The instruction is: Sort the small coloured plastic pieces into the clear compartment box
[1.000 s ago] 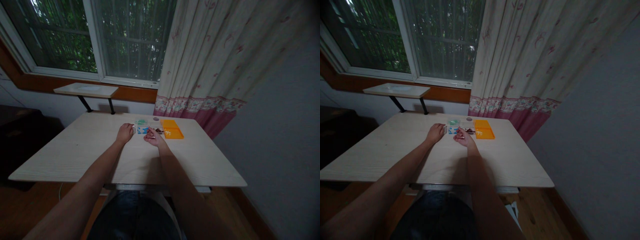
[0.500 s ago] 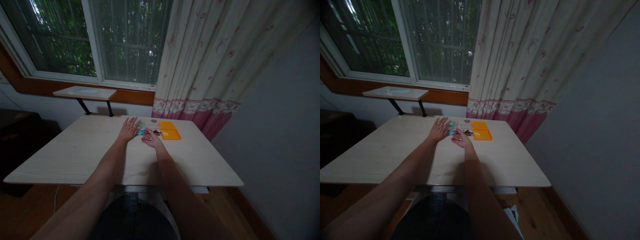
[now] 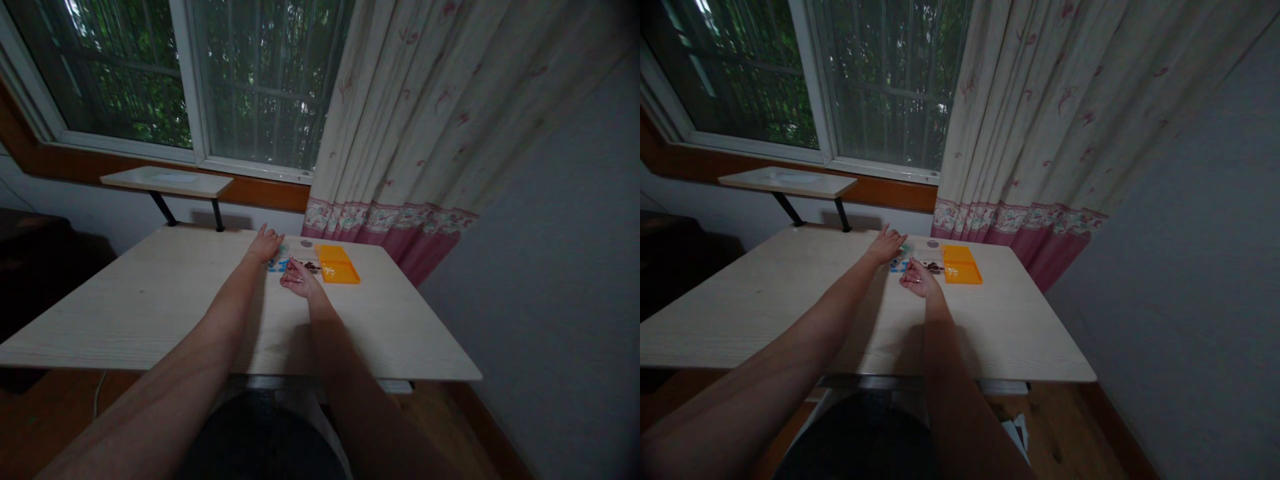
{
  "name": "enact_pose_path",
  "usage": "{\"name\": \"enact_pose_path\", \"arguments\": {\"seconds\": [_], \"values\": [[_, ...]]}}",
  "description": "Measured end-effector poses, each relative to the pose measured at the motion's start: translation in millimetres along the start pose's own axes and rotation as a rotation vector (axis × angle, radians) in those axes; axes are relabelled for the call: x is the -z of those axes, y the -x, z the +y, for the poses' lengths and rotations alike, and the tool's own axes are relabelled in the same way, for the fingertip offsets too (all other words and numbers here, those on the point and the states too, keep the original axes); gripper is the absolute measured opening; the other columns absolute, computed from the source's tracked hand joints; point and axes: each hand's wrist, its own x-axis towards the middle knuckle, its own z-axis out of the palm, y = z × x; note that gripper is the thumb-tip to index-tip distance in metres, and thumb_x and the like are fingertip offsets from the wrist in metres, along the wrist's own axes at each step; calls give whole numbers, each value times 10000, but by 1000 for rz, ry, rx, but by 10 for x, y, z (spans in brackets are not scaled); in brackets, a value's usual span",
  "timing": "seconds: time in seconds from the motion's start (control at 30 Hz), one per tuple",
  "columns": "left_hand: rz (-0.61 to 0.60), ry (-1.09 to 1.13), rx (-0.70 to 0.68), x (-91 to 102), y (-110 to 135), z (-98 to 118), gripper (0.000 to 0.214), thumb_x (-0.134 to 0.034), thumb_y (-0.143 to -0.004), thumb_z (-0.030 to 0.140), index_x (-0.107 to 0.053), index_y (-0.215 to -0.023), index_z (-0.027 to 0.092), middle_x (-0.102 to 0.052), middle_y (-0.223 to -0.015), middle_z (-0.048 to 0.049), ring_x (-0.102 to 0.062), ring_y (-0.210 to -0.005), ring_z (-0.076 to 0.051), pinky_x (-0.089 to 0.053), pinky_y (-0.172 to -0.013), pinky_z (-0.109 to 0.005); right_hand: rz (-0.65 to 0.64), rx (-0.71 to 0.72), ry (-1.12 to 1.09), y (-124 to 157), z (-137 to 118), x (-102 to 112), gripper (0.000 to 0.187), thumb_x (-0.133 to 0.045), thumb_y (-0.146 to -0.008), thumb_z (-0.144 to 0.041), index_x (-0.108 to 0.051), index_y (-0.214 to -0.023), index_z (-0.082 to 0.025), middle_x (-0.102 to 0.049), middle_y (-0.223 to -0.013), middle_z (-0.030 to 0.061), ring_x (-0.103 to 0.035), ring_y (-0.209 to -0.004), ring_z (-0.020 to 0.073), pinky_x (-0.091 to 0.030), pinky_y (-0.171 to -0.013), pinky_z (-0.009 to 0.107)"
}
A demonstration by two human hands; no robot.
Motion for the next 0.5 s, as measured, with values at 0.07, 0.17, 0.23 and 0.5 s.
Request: {"name": "enact_pose_path", "arguments": {"seconds": [0.07, 0.17, 0.23, 0.5], "values": [[36, 6, -15, -7, 24, 20, 347, -480, -866, 155, -602, -1190, 148, -681, -1043, -135, -542, -1123, -277, -163, -1170, -544, 17, -1, 5, -1, -5, 0, 400, -499, -965, -431, -527, -647, -190, -254, -329, -132, -158, -332, 46, -445, -570, 216], [69, 28, -42, 9, 93, 62, 271, -450, -877, 119, -624, -1082, 153, -687, -956, -120, -570, -1058, -255, -165, -1175, -520, 56, -7, 23, 12, -13, -26, 397, -514, -953, -439, -512, -640, -196, -278, -335, -130, -172, -325, 47, -449, -548, 225], [63, 40, -58, 25, 158, 97, 256, -457, -892, 150, -617, -1091, 154, -691, -939, -113, -583, -1035, -250, -151, -1180, -520, 76, -4, 36, 21, -12, -52, 399, -509, -956, -428, -494, -629, -201, -268, -326, -133, -179, -314, 49, -463, -549, 231], [63, 121, -38, -8, 512, 292, 404, -414, -962, 325, -561, -1303, 166, -693, -1141, -103, -590, -1121, -241, -120, -1198, -511, 57, -1, 2, 116, -71, -91, 338, -443, -990, -336, -567, -716, -180, -589, -465, -52, -537, -416, 82, -560, -683, 282]]}}
